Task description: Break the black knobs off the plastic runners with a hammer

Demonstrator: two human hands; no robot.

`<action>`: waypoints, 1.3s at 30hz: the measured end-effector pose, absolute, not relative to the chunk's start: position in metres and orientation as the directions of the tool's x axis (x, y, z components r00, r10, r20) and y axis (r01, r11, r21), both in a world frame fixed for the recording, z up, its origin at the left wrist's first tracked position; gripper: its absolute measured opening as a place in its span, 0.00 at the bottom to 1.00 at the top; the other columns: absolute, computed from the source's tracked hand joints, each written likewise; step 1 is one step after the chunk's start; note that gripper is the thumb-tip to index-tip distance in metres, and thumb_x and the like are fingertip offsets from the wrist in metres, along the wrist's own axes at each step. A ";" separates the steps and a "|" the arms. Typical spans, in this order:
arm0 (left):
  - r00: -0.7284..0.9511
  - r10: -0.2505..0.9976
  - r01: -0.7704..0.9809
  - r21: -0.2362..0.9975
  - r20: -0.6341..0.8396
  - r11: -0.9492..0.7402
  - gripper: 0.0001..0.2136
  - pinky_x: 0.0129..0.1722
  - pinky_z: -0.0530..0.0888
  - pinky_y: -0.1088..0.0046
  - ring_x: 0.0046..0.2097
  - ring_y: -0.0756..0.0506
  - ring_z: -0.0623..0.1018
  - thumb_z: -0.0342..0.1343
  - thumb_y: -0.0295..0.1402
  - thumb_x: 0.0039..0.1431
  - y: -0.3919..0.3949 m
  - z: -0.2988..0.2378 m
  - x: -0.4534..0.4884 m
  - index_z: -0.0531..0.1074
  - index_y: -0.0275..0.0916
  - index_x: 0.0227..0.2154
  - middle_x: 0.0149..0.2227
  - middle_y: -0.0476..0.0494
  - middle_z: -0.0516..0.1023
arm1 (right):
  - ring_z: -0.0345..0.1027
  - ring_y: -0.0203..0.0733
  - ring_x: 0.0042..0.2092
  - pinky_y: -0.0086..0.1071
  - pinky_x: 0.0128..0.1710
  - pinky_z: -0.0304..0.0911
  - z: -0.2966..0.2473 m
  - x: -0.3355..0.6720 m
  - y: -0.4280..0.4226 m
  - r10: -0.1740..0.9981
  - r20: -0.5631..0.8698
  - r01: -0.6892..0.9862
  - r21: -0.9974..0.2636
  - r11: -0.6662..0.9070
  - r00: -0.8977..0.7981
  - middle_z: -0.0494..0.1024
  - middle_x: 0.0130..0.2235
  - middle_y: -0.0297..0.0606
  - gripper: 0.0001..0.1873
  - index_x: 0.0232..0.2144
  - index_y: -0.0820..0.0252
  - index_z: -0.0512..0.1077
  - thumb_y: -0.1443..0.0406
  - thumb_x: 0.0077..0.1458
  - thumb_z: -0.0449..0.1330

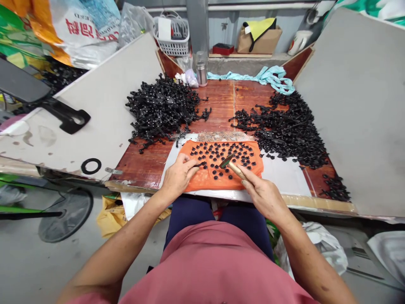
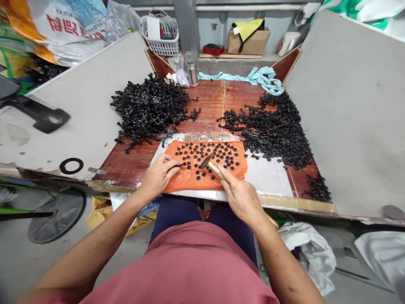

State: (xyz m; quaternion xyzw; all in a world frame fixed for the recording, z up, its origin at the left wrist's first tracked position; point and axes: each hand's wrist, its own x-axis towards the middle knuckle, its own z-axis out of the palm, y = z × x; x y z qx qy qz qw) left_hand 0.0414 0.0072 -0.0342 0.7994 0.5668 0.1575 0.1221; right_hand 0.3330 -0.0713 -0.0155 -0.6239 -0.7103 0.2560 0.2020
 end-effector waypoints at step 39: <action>0.271 0.943 0.937 0.173 0.190 -0.304 0.16 0.39 0.69 0.68 0.36 0.44 0.74 0.50 0.45 0.70 0.002 -0.043 0.055 0.82 0.48 0.45 0.38 0.42 0.74 | 0.80 0.45 0.40 0.32 0.38 0.70 0.005 0.298 -0.048 0.977 -0.031 0.930 -0.316 0.190 -0.210 0.85 0.45 0.37 0.29 0.71 0.43 0.58 0.64 0.71 0.50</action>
